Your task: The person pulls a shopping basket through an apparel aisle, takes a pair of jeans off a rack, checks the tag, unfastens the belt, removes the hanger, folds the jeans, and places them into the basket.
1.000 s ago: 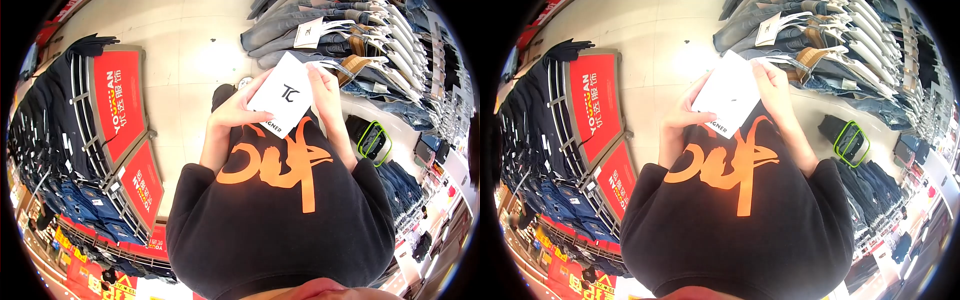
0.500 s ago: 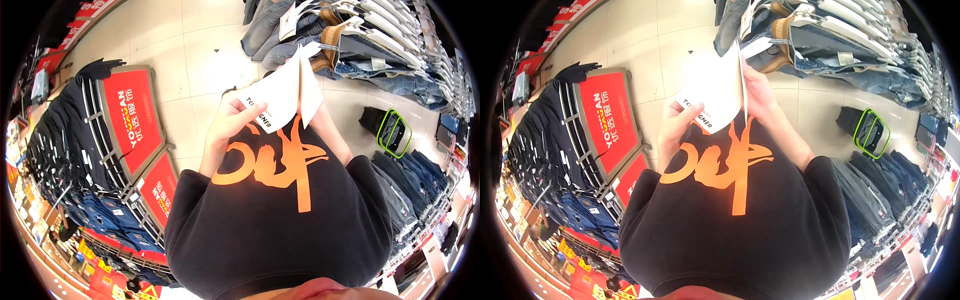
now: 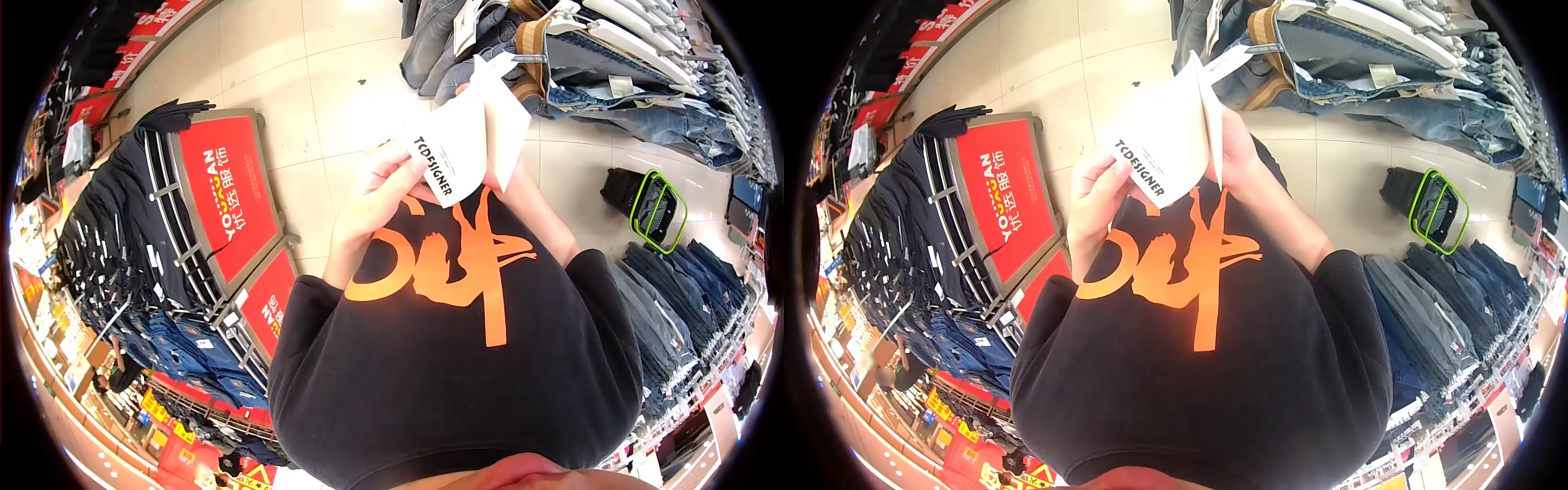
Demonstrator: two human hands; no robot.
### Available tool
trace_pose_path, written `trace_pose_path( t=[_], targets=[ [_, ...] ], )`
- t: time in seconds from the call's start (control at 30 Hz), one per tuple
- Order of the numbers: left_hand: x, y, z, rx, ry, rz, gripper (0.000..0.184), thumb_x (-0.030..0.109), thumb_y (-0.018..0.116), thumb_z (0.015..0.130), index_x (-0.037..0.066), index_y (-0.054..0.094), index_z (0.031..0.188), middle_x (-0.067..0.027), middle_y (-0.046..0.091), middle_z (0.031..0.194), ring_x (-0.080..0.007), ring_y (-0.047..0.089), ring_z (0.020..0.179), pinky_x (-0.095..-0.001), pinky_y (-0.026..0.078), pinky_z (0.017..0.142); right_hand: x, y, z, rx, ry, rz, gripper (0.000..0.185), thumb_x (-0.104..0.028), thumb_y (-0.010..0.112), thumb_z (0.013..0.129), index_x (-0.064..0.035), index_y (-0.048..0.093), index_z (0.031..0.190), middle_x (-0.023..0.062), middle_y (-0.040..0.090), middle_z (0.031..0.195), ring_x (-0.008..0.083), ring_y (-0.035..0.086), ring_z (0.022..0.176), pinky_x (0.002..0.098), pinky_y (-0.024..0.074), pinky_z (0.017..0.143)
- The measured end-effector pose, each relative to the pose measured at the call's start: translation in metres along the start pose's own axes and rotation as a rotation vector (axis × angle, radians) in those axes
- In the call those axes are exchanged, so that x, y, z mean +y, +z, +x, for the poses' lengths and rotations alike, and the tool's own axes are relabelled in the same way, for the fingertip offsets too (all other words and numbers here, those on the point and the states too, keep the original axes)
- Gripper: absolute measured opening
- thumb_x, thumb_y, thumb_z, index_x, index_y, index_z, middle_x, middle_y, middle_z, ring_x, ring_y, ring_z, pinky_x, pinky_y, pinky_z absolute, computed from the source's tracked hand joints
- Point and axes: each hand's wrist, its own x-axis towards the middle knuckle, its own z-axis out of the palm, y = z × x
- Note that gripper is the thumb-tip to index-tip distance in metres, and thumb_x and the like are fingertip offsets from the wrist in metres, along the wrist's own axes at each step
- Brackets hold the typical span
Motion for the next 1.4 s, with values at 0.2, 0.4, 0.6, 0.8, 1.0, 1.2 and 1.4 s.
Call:
trace_pose_path(
  t=[0.2, 0.4, 0.6, 0.8, 1.0, 1.2, 1.4],
  targets=[
    [-0.003, 0.003, 0.002, -0.045, 0.009, -0.030, 0.028, 0.006, 0.039, 0.088, -0.007, 0.046, 0.112, -0.0146, 0.055, 0.100, -0.0222, 0.060, 0.083, -0.0341, 0.055, 0.066, 0.001, 0.005, -0.006, 0.154, -0.041, 0.025, 0.035, -0.019, 0.039, 0.089, 0.0075, 0.044, 0.111, 0.0187, 0.052, 0.110, 0.0253, 0.053, 0.099, 0.0350, 0.0436, 0.087],
    [0.001, 0.009, 0.003, -0.026, 0.008, -0.072, 0.027, 0.003, 0.039, 0.087, -0.008, 0.045, 0.111, -0.0160, 0.057, 0.098, -0.0231, 0.061, 0.080, -0.0337, 0.055, 0.064, -0.004, -0.005, -0.003, 0.253, -0.054, -0.187, 0.033, -0.022, 0.045, 0.088, -0.0002, 0.046, 0.112, 0.0107, 0.054, 0.105, 0.0179, 0.056, 0.092, 0.0328, 0.0481, 0.079],
    [0.012, 0.005, 0.005, -0.046, 0.345, 0.616, 0.023, 0.000, 0.059, 0.073, -0.001, 0.059, 0.096, -0.0102, 0.062, 0.083, -0.0175, 0.062, 0.070, -0.0266, 0.050, 0.059, -0.003, -0.008, 0.006, 0.146, -0.022, -0.216, 0.028, -0.030, 0.044, 0.088, -0.0120, 0.049, 0.108, 0.0111, 0.054, 0.103, 0.0233, 0.054, 0.093, 0.0374, 0.0461, 0.080],
    [0.010, 0.010, 0.007, -0.159, 0.775, 1.159, 0.026, 0.009, 0.070, 0.055, 0.013, 0.065, 0.081, 0.0024, 0.063, 0.079, -0.0156, 0.060, 0.072, -0.0328, 0.050, 0.071, -0.003, 0.003, 0.015, 0.452, 0.092, 0.049, 0.020, -0.035, 0.049, 0.083, -0.0197, 0.050, 0.095, 0.0070, 0.052, 0.107, 0.0227, 0.052, 0.098, 0.0384, 0.0418, 0.087],
    [0.000, 0.019, 0.003, -0.202, 0.852, 1.282, 0.022, 0.014, 0.066, 0.056, 0.012, 0.063, 0.078, 0.0009, 0.060, 0.086, -0.0171, 0.058, 0.084, -0.0356, 0.048, 0.079, 0.002, 0.016, 0.012, 0.077, -0.009, 0.001, 0.014, -0.035, 0.049, 0.082, -0.0219, 0.051, 0.087, 0.0063, 0.047, 0.118, 0.0241, 0.047, 0.108, 0.0421, 0.0363, 0.095],
    [-0.010, 0.022, 0.003, -0.218, 0.809, 1.364, 0.023, 0.015, 0.065, 0.060, 0.011, 0.063, 0.083, -0.0006, 0.059, 0.095, -0.0197, 0.055, 0.097, -0.0374, 0.044, 0.087, 0.003, 0.013, 0.004, 0.020, -0.122, -0.082, 0.011, -0.033, 0.046, 0.085, -0.0224, 0.050, 0.084, 0.0094, 0.039, 0.126, 0.0276, 0.043, 0.113, 0.0464, 0.0324, 0.098],
    [-0.018, 0.034, 0.006, -0.203, 0.643, 1.333, 0.035, 0.016, 0.065, 0.063, 0.010, 0.061, 0.098, -0.0027, 0.056, 0.108, -0.0220, 0.049, 0.107, -0.0407, 0.038, 0.092, 0.001, 0.015, -0.005, 0.003, -0.094, -0.015, 0.014, -0.033, 0.044, 0.085, -0.0195, 0.050, 0.084, 0.0114, 0.038, 0.127, 0.0299, 0.041, 0.115, 0.0420, 0.0309, 0.100]
  ],
)
